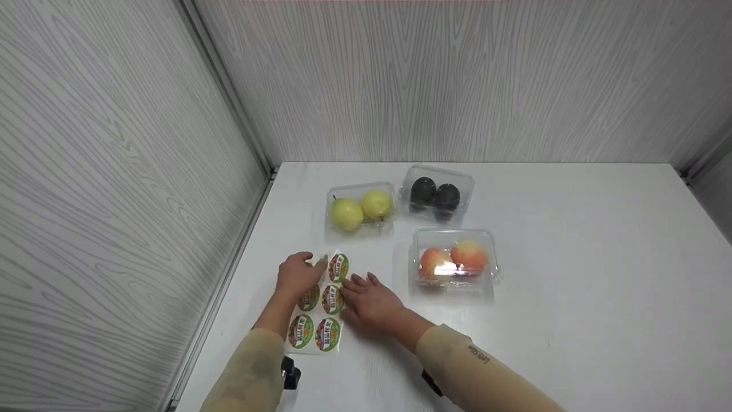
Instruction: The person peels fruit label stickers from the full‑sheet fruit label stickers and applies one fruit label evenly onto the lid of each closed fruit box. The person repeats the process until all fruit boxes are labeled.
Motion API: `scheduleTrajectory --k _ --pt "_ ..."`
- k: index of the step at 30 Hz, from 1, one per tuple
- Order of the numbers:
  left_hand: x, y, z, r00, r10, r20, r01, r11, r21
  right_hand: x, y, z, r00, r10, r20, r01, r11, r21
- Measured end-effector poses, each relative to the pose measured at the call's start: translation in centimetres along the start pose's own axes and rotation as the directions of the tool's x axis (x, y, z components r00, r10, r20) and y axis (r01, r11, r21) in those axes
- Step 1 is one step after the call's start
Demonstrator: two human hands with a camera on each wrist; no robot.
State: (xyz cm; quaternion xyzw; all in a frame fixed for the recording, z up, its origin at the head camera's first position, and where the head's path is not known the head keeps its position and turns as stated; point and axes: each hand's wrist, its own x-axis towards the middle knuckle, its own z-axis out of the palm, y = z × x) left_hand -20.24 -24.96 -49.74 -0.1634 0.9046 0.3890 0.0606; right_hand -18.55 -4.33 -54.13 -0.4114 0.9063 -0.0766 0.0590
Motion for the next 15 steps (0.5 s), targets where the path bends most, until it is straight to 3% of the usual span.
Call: scheduleTrajectory --k 8,15 --pt "-0.1 0.1 -1.0 0.998 -0.02 -0.058 0.016 0.997 -0.074 -0.1 0.0 0.2 1.0 0.014 0.015 -0.015 1.0 0.023" --pt "0.0 0.8 -1.7 0.997 -0.038 -0.066 0.031 0.994 -0.105 -0.4 0.1 0.1 1.0 0.007 -0.012 -0.006 0.999 0.054"
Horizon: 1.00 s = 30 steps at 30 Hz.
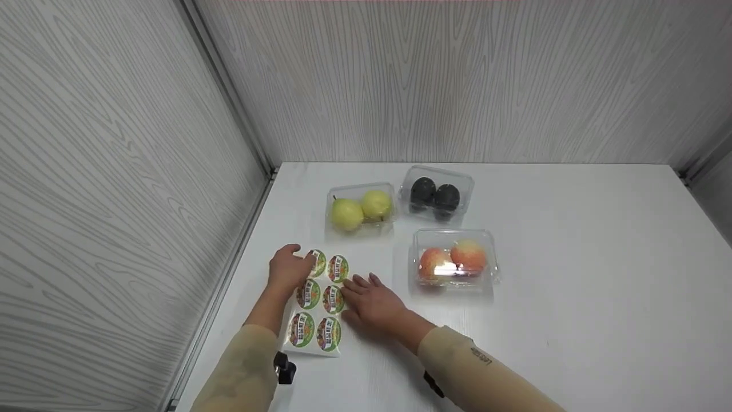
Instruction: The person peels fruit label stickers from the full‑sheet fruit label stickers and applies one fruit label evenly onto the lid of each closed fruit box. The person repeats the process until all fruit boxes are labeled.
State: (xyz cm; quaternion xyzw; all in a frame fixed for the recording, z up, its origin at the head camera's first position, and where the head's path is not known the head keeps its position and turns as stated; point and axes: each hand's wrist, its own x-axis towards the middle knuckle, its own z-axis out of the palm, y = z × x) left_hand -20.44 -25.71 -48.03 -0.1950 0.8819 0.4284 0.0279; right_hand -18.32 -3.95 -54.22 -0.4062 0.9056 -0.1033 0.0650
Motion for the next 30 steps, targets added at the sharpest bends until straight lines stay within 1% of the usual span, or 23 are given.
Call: scheduleTrajectory --k 5,9,17,24,26,30 --pt "0.0 0.3 -0.4 1.0 -0.009 0.01 0.009 1.0 -0.012 -0.2 0.1 0.0 1.0 0.008 0.011 -0.008 0.999 0.031" --pt "0.0 0.5 -0.6 1.0 -0.003 0.002 0.003 1.0 -0.008 -0.2 0.2 0.1 1.0 0.003 0.011 -0.003 1.0 0.016" --pt "0.2 0.8 -0.4 0.998 0.049 -0.03 -0.049 0.999 0.01 -0.5 0.3 0.0 1.0 -0.008 0.023 0.009 1.0 -0.014" --pt "0.4 1.5 -0.3 0.995 0.099 -0.014 -0.099 0.995 0.005 -0.9 0.6 -0.1 1.0 -0.011 0.0 0.011 1.0 -0.019" --pt "0.4 1.7 -0.3 0.994 0.11 -0.005 -0.11 0.994 0.003 -1.0 0.6 0.0 1.0 -0.012 -0.006 0.012 1.0 -0.026" --pt "0.0 2.1 -0.2 0.988 0.152 0.016 -0.152 0.988 0.025 -1.5 0.6 0.0 0.999 -0.017 -0.028 0.016 0.999 -0.035"
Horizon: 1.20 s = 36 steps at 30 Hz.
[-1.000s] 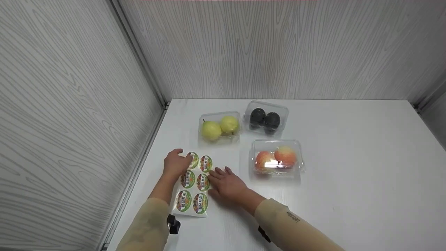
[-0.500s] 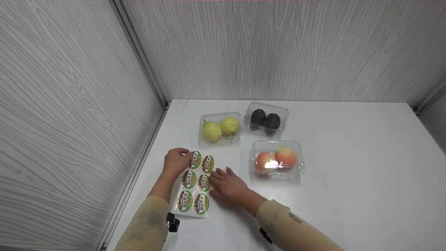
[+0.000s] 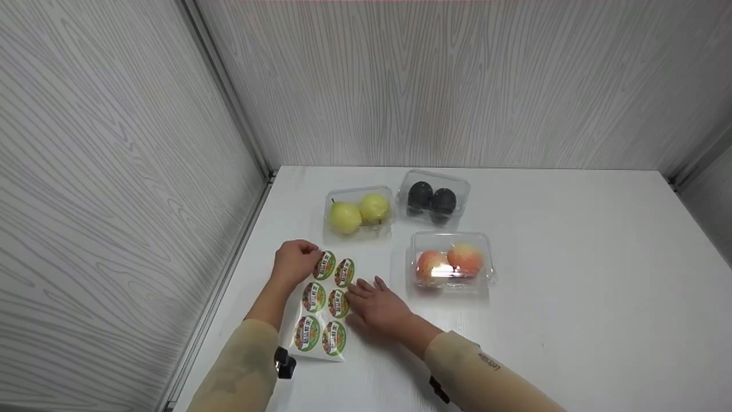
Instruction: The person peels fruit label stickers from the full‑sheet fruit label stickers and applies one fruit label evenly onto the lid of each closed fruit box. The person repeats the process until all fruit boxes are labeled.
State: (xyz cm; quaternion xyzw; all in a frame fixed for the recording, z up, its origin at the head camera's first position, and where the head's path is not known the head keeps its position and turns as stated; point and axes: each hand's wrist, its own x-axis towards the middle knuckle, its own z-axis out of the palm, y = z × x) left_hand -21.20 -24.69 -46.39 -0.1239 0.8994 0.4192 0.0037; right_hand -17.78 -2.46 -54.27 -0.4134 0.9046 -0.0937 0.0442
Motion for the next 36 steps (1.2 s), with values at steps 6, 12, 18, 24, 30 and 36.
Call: scheduleTrajectory --k 6,12,18,24,30,36 --pt "-0.6 1.6 0.2 0.999 0.053 0.01 -0.053 0.999 0.01 -1.1 0.3 -0.9 0.995 0.044 -0.088 -0.032 0.991 0.128" --pt "-1.7 4.5 -0.3 0.994 0.108 0.007 -0.108 0.994 -0.014 -2.9 1.0 -3.4 0.948 0.168 -0.269 -0.066 0.934 0.352" --pt "-3.1 8.0 -1.3 0.985 0.169 -0.022 -0.17 0.983 -0.063 -4.6 1.1 -7.1 0.859 0.398 -0.323 -0.136 0.785 0.604" --pt "-4.8 11.3 -1.3 0.955 0.284 -0.09 -0.293 0.95 -0.108 -5.1 1.3 -10.8 0.797 0.57 -0.201 -0.085 0.434 0.897" --pt "-6.0 12.7 0.7 0.917 0.388 -0.094 -0.397 0.91 -0.118 -4.5 1.6 -13.1 0.763 0.64 -0.087 0.101 0.015 0.995" --pt "-6.8 13.0 2.7 0.921 0.384 -0.06 -0.389 0.904 -0.178 -4.5 2.1 -13.1 0.725 0.688 -0.025 0.113 -0.083 0.99"
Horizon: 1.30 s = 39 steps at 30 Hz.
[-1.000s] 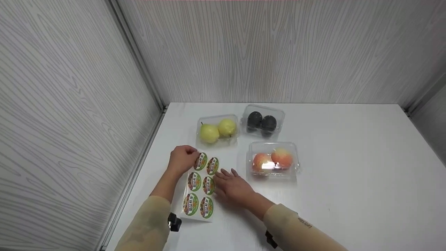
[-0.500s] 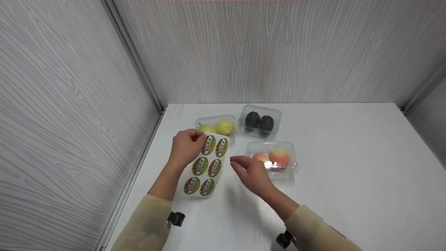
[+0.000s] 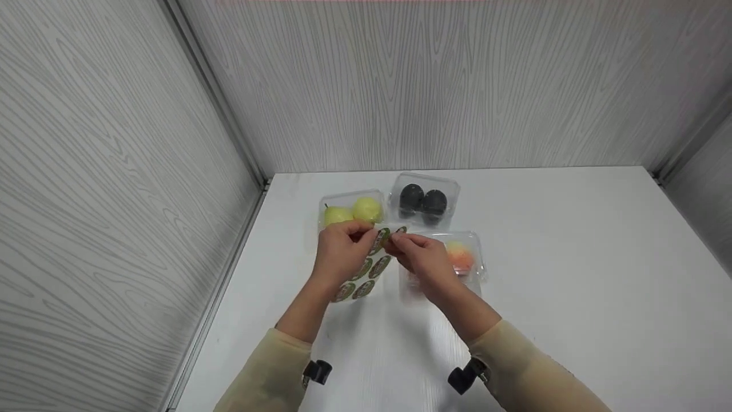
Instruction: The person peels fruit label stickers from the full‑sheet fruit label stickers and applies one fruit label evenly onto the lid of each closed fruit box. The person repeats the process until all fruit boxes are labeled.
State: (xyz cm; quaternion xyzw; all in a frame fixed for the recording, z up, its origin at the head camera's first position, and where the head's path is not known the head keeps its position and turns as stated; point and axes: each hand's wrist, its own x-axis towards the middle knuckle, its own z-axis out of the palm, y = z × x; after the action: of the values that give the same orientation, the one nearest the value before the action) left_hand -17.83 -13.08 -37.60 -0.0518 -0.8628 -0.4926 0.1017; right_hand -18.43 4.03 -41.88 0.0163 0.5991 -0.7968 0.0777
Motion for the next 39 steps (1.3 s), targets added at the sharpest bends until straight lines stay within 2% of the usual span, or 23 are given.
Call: scheduleTrajectory --k 7,14,20,28,39 --pt "-0.2 -0.3 1.8 1.0 -0.007 0.009 0.008 0.995 -0.102 0.1 0.4 -0.6 1.0 -0.005 -0.014 0.005 1.0 -0.027" --pt "-0.5 -0.8 3.1 0.997 -0.052 0.052 0.061 0.979 -0.194 0.1 0.8 -1.2 0.999 -0.04 -0.025 0.04 0.999 0.008" --pt "-0.5 -1.0 3.9 0.994 -0.077 0.08 0.089 0.982 -0.169 0.0 0.9 -1.9 0.999 -0.031 -0.039 0.03 0.999 -0.023" --pt "-0.6 -1.6 4.8 0.994 -0.038 0.106 0.051 0.991 -0.127 -0.2 1.2 -2.5 0.998 -0.017 -0.064 0.015 0.999 -0.033" --pt "-0.5 -1.8 5.9 0.987 -0.062 0.146 0.08 0.989 -0.123 -0.2 1.3 -3.5 0.996 -0.008 -0.094 0.0 0.996 -0.086"
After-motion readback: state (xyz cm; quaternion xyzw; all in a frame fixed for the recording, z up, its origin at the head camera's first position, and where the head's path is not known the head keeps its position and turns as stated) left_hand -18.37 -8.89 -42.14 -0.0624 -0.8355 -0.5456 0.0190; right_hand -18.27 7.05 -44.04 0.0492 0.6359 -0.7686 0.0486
